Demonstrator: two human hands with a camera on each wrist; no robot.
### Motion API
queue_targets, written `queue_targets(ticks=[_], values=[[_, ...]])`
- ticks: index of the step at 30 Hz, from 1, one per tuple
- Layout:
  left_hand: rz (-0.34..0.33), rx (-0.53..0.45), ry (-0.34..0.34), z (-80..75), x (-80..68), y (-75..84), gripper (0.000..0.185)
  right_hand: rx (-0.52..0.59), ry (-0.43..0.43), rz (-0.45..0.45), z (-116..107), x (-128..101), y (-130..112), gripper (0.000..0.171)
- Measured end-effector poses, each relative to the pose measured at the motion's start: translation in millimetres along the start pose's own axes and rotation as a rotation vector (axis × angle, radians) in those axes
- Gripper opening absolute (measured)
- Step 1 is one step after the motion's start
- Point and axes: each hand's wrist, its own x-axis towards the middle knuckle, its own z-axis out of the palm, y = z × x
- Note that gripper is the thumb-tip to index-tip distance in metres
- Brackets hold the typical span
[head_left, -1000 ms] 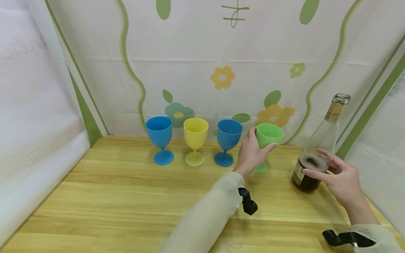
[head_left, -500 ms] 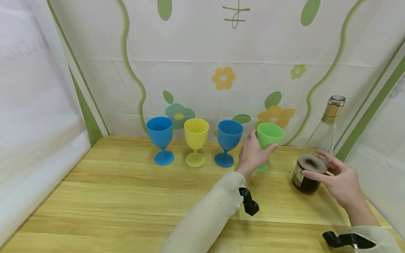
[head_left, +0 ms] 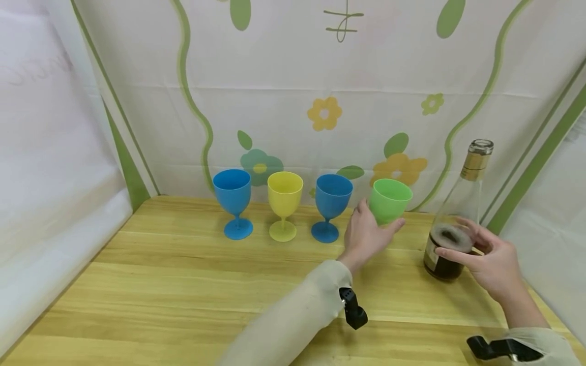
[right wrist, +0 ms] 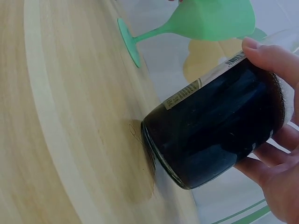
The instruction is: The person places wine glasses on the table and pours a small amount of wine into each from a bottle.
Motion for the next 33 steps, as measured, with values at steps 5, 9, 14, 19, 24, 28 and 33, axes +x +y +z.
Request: queue_targets(ticks=[5,9,14,19,24,28,33], values=[[-0.005,-0.089,-0.009,-7.4,-10.5,-7.2,0.087,-0.012,0.004,0.013,0,-1,1,0.084],[0.019,-0.131,0.007,-16.7,-19.3,-15.5,0.081,-0.026,-0.003,0.013,-1,-2,-1,0.085],[0.096,-0.162,0.049,-27.3,-27.2,-26.6,0.072,-0.027,0.007,-0.005,-3,-4,-3,0.084],[0.158,-0.226,0.131,-38.6,-32.3,-40.8,0.064,-0.015,0.023,-0.022,-5,-5,-7,0.083],[0.194,-0.275,0.213,-48.6,-32.0,-54.4,0.057,-0.038,0.065,-0.058,-4,-4,-11,0.085],[0.182,-0.283,0.286,-54.6,-29.9,-61.5,0.055,-0.057,0.102,-0.087,-5,-4,-12,0.086],[0.161,-0.3,0.339,-61.7,-26.1,-65.3,0.059,-0.092,0.141,-0.119,-7,-5,-11,0.087]])
